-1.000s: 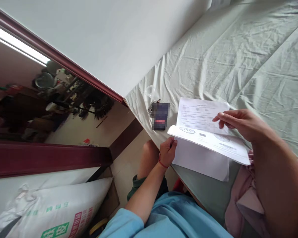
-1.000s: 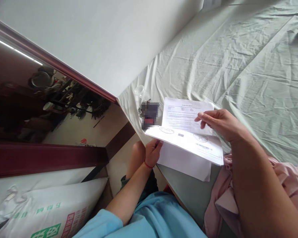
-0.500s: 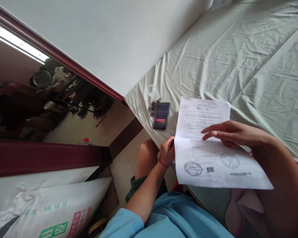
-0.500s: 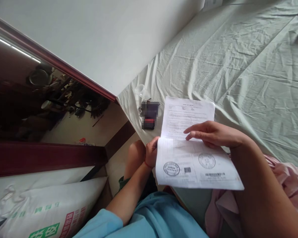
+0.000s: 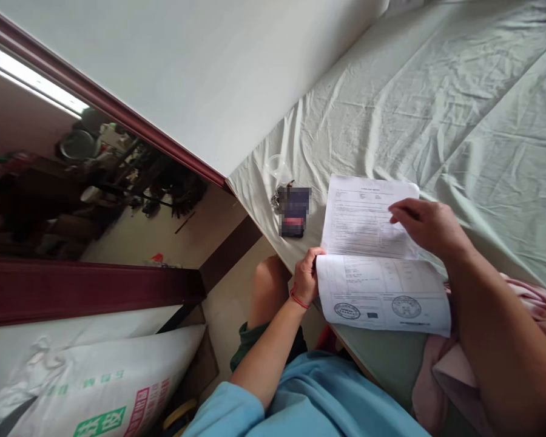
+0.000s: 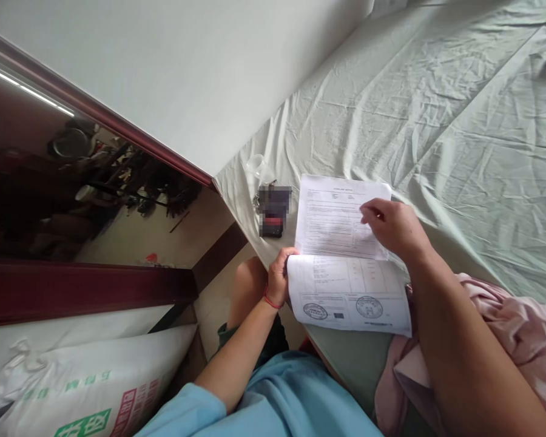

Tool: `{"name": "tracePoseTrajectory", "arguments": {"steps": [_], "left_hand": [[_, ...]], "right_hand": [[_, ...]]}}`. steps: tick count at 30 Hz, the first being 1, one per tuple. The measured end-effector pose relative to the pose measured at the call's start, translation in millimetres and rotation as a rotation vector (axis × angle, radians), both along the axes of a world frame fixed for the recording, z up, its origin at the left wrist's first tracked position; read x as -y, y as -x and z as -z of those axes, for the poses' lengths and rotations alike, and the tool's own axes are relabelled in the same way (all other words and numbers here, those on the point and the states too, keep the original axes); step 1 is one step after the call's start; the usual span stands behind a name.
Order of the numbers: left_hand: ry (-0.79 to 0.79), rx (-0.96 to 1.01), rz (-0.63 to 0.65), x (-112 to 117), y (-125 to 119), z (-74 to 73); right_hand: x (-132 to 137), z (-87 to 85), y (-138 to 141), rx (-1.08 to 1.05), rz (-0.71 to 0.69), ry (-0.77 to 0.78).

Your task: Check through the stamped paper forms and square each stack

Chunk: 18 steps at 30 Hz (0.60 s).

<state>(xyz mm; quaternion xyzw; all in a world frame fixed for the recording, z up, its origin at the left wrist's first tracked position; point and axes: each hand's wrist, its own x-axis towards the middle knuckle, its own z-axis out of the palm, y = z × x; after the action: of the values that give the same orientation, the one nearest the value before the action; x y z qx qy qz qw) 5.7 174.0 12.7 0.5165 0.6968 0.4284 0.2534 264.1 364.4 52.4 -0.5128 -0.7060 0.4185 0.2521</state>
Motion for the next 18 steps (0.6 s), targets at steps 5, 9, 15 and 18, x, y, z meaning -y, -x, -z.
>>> {"name": "tracePoseTrajectory", "arguments": {"steps": [5, 9, 15, 18], "left_hand": [[-0.01, -0.062, -0.001, -1.8, 0.6, 2.2], [-0.005, -0.083, -0.009, -1.3, 0.7, 3.3], [0.0, -0.089, -0.015, -1.1, -0.2, 2.3], [0.002, -0.084, -0.015, -1.2, -0.5, 1.4]], "right_hand": [[-5.7, 0.3, -0.8, 0.102, 0.319, -0.059], [-10.3, 0.0, -0.6, 0.185, 0.358, 0.01], [-8.5, -2.7, 0.0, 0.062, 0.363, 0.1], [-6.0, -2.8, -2.0, -0.054, 0.418, 0.054]]}}
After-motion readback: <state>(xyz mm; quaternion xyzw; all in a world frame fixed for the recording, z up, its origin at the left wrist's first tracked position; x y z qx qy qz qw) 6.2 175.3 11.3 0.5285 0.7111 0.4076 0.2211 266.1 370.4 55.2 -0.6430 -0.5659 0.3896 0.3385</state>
